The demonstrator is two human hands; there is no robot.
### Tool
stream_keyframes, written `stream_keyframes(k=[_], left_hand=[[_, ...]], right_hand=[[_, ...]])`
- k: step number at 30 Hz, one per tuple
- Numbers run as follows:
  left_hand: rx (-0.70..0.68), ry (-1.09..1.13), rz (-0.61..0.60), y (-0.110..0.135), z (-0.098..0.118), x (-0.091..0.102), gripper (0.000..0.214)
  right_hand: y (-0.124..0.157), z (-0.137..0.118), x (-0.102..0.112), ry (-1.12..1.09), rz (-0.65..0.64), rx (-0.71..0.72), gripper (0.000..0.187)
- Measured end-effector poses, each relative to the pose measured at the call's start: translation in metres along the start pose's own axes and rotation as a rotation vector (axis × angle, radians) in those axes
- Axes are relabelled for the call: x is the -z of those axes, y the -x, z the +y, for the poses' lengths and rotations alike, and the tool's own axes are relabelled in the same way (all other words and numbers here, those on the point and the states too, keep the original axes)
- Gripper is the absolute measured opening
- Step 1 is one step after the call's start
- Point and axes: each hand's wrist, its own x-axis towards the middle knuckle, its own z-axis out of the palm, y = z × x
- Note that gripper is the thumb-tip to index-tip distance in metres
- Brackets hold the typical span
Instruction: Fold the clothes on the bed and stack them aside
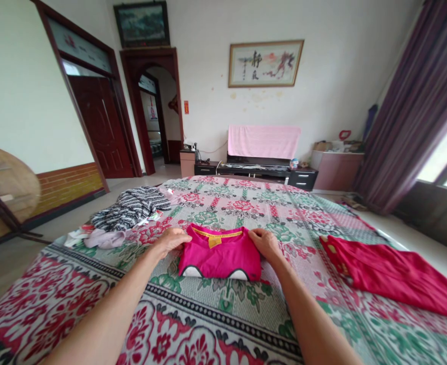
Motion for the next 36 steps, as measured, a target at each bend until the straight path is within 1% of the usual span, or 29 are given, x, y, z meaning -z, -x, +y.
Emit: stream_keyframes(k=[2, 3, 5, 7, 8, 9, 11, 13, 15, 16, 18, 21, 25, 28, 31, 33, 36], left_hand=[[-0.015, -0.022, 0.012, -0.001, -0.001, 0.001, 0.021], [-0.006, 0.007, 0.007, -0.002, -0.001, 0.002, 0.022], [0.031, 0.106, 0.014, -0.003, -0.001, 0.005, 0.024], [0.057, 0.183, 0.043, -0.004, -0.001, 0.008, 0.024], [0.062, 0.200, 0.057, -0.005, -0.001, 0.009, 0.023], [0.064, 0.208, 0.066, -0.006, -0.002, 0.009, 0.021], [0.066, 0.193, 0.074, -0.008, -0.003, 0.009, 0.020], [0.066, 0.159, 0.085, -0.010, -0.005, 0.008, 0.019], [0.056, 0.124, 0.094, -0.011, -0.006, 0.007, 0.019], [0.048, 0.111, 0.100, -0.011, -0.006, 0.006, 0.020], [0.029, 0.101, 0.115, -0.009, -0.006, 0.004, 0.025], [-0.019, 0.033, 0.124, -0.006, -0.004, 0.002, 0.032], [-0.074, -0.124, 0.136, -0.009, -0.004, 0.000, 0.024], [-0.108, -0.097, 0.148, -0.017, -0.008, -0.001, 0.019], [-0.120, -0.038, 0.087, -0.021, -0.011, -0.002, 0.016], [-0.110, -0.040, 0.056, -0.020, -0.010, -0.002, 0.021], [-0.079, -0.063, 0.036, -0.013, -0.006, -0.001, 0.041]], right_hand=[[0.001, 0.000, -0.003, 0.026, 0.020, 0.022, 0.029], [0.001, 0.000, -0.003, 0.032, 0.040, 0.030, 0.027], [0.003, -0.005, -0.003, 0.037, 0.121, 0.049, 0.025], [0.004, -0.017, -0.001, 0.030, 0.219, 0.108, 0.027], [0.005, -0.025, -0.001, 0.017, 0.251, 0.163, 0.027], [0.007, -0.036, -0.001, 0.000, 0.254, 0.229, 0.028], [0.011, -0.062, -0.005, -0.041, 0.185, 0.365, 0.027], [0.015, -0.090, -0.016, -0.033, 0.036, 0.464, 0.025], [0.020, -0.114, -0.032, 0.029, -0.101, 0.480, 0.022], [0.022, -0.123, -0.041, 0.065, -0.141, 0.462, 0.021], [0.026, -0.133, -0.059, 0.114, -0.147, 0.418, 0.018], [0.029, -0.134, -0.076, 0.123, -0.118, 0.391, 0.017], [0.031, -0.127, -0.082, 0.145, -0.133, 0.380, 0.017], [0.032, -0.127, -0.081, 0.172, -0.128, 0.358, 0.016], [0.033, -0.128, -0.081, 0.185, -0.139, 0.358, 0.015], [0.033, -0.129, -0.082, 0.178, -0.142, 0.339, 0.014], [0.032, -0.129, -0.083, 0.171, -0.130, 0.295, 0.015]])
